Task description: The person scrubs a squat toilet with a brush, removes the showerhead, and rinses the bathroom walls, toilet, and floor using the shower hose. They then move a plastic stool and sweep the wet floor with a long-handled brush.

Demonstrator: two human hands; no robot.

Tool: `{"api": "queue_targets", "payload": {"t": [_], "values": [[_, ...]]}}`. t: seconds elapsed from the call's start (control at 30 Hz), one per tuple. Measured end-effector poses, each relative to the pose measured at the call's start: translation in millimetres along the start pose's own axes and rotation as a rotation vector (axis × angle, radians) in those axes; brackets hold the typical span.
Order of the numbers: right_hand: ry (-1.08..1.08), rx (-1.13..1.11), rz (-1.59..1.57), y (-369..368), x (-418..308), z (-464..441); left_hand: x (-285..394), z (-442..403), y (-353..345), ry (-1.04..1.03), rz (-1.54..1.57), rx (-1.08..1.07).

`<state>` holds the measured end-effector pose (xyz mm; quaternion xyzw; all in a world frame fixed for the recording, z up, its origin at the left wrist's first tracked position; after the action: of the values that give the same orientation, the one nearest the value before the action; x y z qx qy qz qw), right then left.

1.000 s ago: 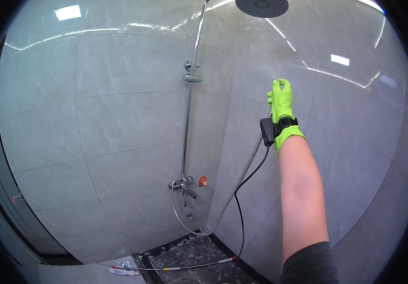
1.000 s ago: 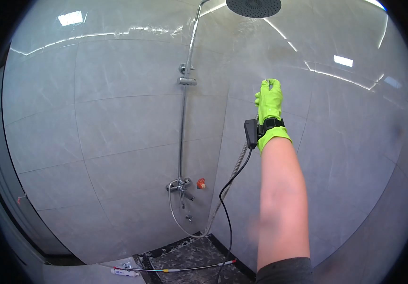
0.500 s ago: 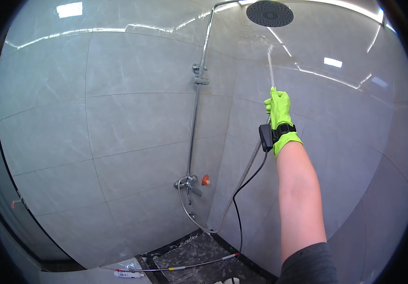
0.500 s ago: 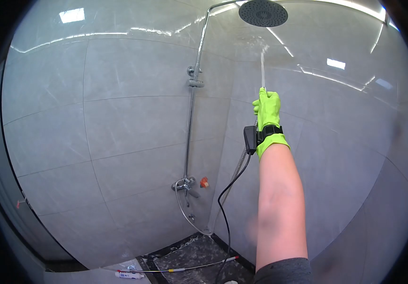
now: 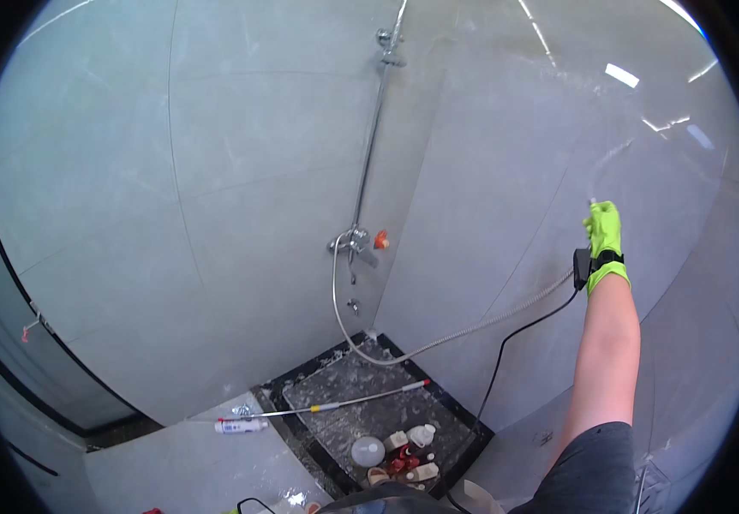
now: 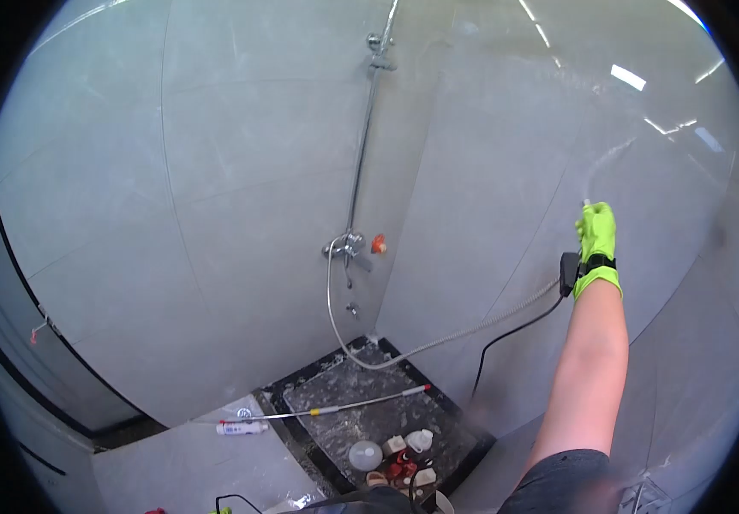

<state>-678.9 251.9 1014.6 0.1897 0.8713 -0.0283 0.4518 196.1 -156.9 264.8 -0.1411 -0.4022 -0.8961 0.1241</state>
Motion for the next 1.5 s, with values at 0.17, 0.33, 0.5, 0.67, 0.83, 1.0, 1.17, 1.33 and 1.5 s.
{"api": "queue_targets", "payload": {"t": [0.17,0.33,0.5,0.67,0.83,1.0,1.17,1.33,1.5], "values": [[-0.093,-0.451,0.176,-113.0,3.2,105.0,-10.6,11.8,0.3,0.051,0.264,0.005],[-0.109,-0.439,-0.011,-191.3,18.6,148.6,-15.4,26.7,0.1,0.100,0.505,0.027],[-0.167,-0.656,0.210,-240.5,38.9,188.5,-34.0,54.5,-12.7,0.184,0.722,0.055],[-0.136,-0.582,0.108,-280.1,117.7,177.9,-50.4,97.8,-35.7,0.254,0.941,0.101],[-0.171,-0.708,0.226,-324.3,163.9,199.1,-62.4,137.9,-74.2,0.286,1.134,0.126],[-0.187,-0.878,0.119,-360.2,171.7,223.5,-69.4,179.4,-110.6,0.341,1.190,0.197],[-0.216,-0.848,0.069,-372.8,161.0,242.7,-20.2,237.4,-95.4,0.359,1.082,0.341],[-0.150,-0.861,0.120,-368.2,157.8,248.6,-50.6,244.0,-112.6,0.415,1.309,0.244],[-0.036,-1.045,0.374,-368.7,203.3,285.0,-86.0,247.1,-123.9,0.548,1.234,0.314]]}}
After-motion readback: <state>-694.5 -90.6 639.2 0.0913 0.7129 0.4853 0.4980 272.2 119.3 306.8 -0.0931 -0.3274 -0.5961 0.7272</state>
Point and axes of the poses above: each hand's wrist, its own z-axis away from the middle knuckle, its own y-axis out of the back of the hand, x = y × z, the point moved 8 cm from there along -z, towards the middle knuckle, and after that the axes turned 6 degrees about x, right-handed, at the moved point
